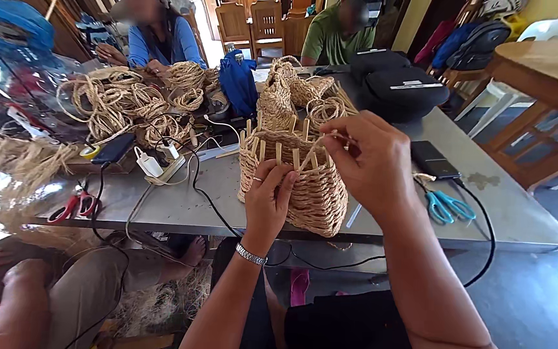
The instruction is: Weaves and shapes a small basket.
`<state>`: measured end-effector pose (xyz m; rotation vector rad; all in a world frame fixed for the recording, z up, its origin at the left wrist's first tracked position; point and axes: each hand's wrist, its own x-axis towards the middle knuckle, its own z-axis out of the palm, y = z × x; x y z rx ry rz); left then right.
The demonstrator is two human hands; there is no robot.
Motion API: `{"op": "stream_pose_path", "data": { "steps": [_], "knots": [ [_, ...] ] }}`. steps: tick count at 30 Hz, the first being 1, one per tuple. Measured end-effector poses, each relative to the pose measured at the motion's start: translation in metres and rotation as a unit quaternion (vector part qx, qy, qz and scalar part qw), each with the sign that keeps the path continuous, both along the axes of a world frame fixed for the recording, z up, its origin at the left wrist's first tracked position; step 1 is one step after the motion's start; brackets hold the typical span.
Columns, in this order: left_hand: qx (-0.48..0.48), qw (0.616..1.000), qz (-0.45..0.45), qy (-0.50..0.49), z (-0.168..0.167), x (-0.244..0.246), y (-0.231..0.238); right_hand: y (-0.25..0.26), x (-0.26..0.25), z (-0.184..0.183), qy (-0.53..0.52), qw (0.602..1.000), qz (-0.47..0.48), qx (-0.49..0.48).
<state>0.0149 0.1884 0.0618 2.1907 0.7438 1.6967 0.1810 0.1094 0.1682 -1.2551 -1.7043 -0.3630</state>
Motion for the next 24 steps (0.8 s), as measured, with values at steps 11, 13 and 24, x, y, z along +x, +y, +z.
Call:
{"op": "stream_pose_path", "data": {
  "steps": [11, 13, 24],
  "knots": [
    [-0.007, 0.999, 0.042, 0.002, 0.003, 0.005, -0.004, 0.009, -0.010, 0.012, -0.070, 0.995, -0.032, -0.057],
    [-0.005, 0.999, 0.045, -0.002, 0.003, 0.006, -0.003, 0.013, -0.009, 0.011, -0.081, 0.996, -0.016, -0.044],
    [-0.071, 0.994, 0.074, 0.033, 0.012, 0.007, -0.011, -0.022, -0.012, 0.003, -0.101, 0.987, -0.066, -0.103]
  ]
}}
